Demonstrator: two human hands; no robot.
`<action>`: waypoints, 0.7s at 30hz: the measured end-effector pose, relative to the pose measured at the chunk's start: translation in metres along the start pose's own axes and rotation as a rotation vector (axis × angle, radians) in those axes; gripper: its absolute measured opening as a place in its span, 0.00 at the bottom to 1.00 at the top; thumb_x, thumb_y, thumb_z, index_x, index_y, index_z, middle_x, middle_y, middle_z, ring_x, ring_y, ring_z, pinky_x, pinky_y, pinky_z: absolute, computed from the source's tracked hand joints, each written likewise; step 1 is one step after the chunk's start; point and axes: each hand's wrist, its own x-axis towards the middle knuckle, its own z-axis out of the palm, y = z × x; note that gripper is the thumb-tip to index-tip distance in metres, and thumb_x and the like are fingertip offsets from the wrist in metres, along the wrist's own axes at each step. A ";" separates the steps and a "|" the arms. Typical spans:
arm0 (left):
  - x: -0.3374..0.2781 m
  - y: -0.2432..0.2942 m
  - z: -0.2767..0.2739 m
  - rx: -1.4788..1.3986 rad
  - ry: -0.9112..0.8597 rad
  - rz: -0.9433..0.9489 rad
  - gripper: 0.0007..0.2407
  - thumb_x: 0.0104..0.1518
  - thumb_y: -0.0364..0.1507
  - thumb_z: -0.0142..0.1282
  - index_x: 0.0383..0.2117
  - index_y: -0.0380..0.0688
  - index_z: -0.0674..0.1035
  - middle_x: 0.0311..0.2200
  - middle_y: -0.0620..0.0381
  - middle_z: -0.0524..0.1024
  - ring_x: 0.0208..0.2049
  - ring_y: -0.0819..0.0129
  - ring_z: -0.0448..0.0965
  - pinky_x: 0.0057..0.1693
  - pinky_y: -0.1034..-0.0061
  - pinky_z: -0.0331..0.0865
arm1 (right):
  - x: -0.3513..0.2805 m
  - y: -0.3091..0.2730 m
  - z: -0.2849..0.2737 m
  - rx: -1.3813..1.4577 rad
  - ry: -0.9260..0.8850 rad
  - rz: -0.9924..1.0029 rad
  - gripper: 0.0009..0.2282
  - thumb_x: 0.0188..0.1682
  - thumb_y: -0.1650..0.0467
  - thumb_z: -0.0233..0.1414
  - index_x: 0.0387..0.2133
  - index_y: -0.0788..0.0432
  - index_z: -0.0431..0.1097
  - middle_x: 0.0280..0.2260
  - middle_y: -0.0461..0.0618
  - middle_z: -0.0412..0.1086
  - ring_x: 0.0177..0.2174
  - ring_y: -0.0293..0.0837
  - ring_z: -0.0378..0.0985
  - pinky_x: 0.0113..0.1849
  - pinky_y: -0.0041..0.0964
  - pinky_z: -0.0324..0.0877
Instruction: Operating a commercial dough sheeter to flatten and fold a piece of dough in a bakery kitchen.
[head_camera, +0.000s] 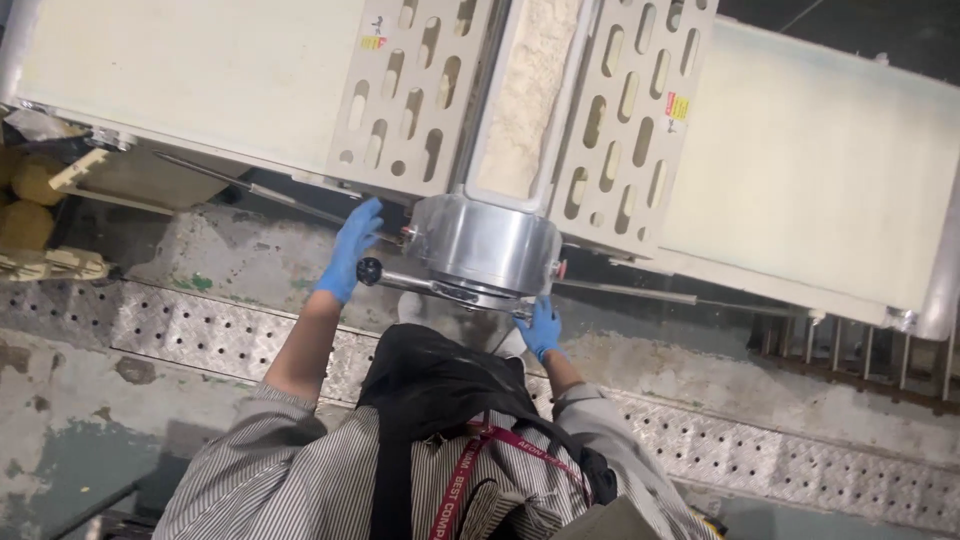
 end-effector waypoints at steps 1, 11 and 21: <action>-0.013 -0.010 0.003 -0.177 -0.122 -0.139 0.21 0.66 0.41 0.49 0.54 0.33 0.73 0.55 0.41 0.72 0.54 0.54 0.71 0.59 0.67 0.63 | 0.003 0.003 -0.004 0.053 0.007 -0.015 0.36 0.44 0.48 0.56 0.61 0.56 0.61 0.66 0.61 0.54 0.61 0.60 0.61 0.62 0.56 0.54; -0.077 -0.001 0.044 -0.931 0.218 -0.079 0.12 0.62 0.37 0.56 0.23 0.48 0.75 0.21 0.58 0.73 0.23 0.64 0.74 0.35 0.67 0.70 | -0.008 0.010 -0.052 0.184 -0.196 -0.260 0.40 0.45 0.52 0.58 0.67 0.57 0.52 0.70 0.61 0.41 0.63 0.69 0.54 0.62 0.57 0.53; -0.188 0.164 0.157 -0.207 -0.135 0.290 0.09 0.58 0.27 0.55 0.21 0.38 0.79 0.21 0.55 0.76 0.22 0.72 0.73 0.32 0.76 0.65 | -0.008 -0.008 -0.163 0.015 -0.569 -0.097 0.29 0.47 0.48 0.52 0.44 0.60 0.77 0.45 0.64 0.75 0.46 0.62 0.79 0.50 0.50 0.72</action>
